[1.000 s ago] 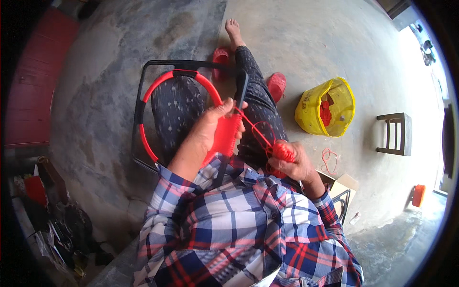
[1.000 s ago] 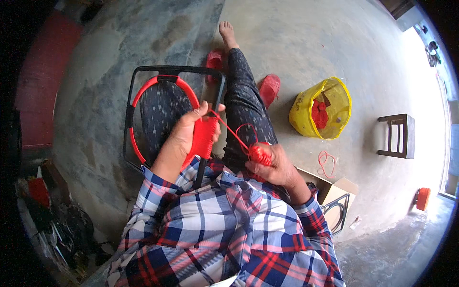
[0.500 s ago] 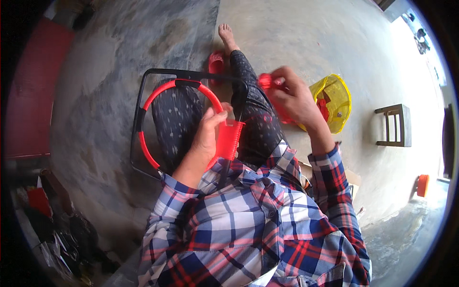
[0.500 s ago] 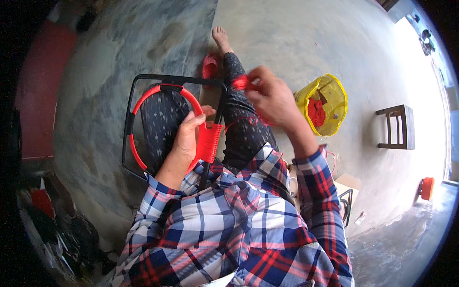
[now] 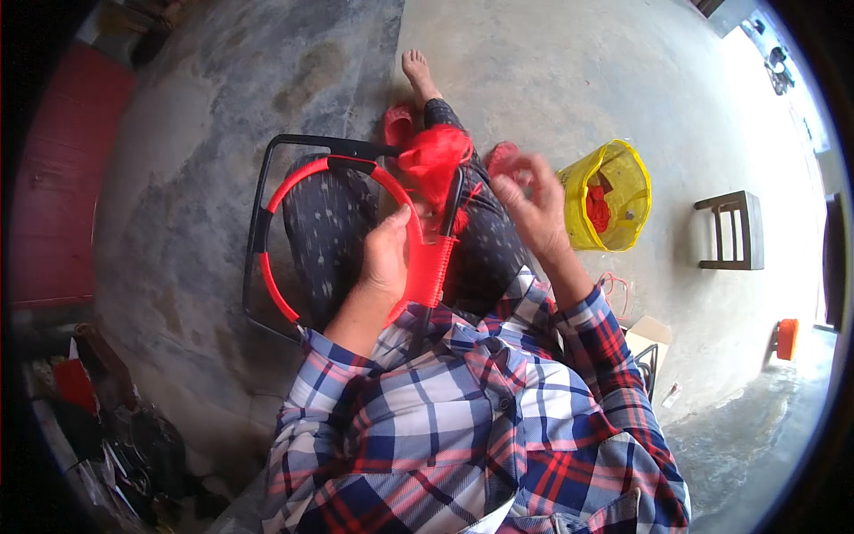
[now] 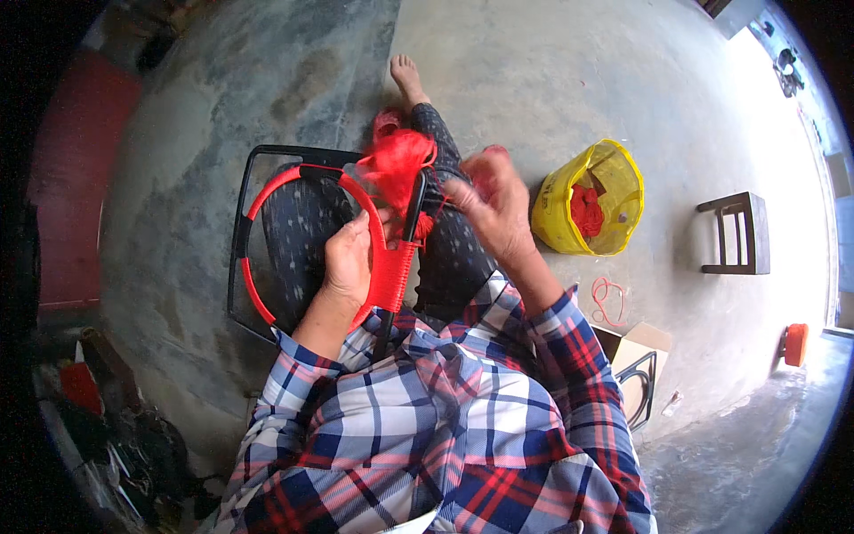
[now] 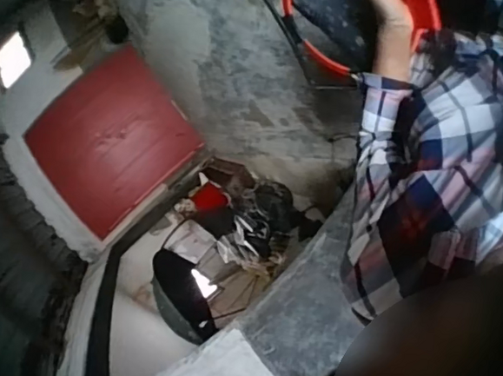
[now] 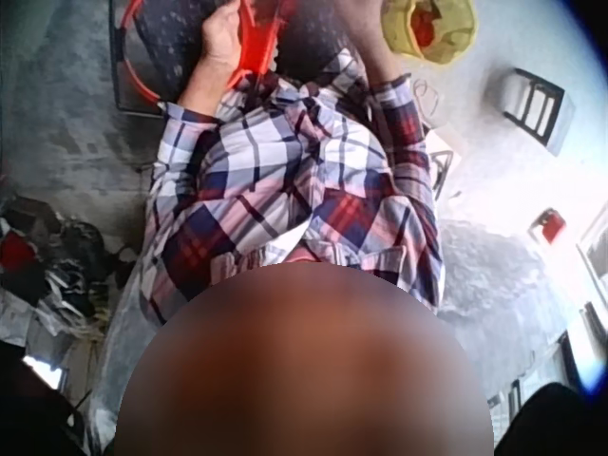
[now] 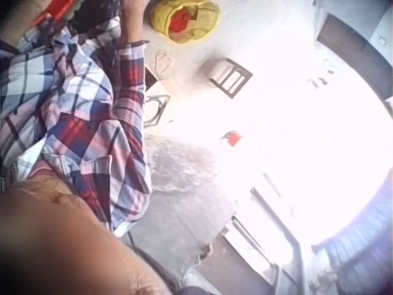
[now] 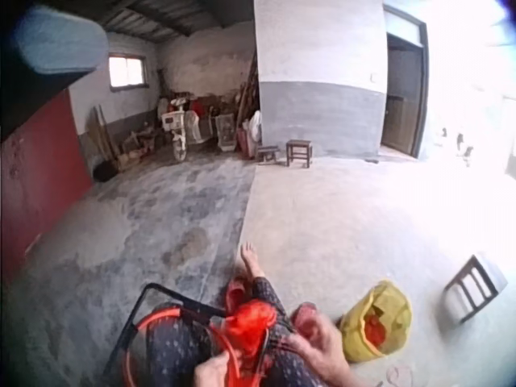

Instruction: Winding red twine around a circular red plastic frame to secure or decorate it.

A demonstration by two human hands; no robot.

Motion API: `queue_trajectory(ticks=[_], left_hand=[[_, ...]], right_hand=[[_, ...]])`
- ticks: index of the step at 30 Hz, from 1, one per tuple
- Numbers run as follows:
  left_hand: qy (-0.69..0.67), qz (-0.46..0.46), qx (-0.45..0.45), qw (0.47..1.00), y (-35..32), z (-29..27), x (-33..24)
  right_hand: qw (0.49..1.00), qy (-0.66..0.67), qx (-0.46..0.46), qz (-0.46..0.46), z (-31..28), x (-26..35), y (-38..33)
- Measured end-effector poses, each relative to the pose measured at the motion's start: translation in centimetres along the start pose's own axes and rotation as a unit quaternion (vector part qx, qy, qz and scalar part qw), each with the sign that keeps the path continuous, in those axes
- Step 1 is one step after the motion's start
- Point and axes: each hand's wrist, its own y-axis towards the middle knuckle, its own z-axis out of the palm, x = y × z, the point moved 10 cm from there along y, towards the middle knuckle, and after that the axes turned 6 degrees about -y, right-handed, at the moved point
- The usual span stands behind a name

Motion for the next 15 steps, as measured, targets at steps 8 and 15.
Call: queue_trajectory(ticks=[8,15], left_hand=[[0.027,-0.059,-0.042,0.997,0.6,-1.9,1.9],[0.134,-0.085,-0.067,0.985,-0.2,-2.2,1.9]], right_hand=[[0.958,0.095,0.188,0.197,5.3,-5.6,-4.6],[0.861,0.462,0.063,0.205,-4.7,-4.1,-6.5]])
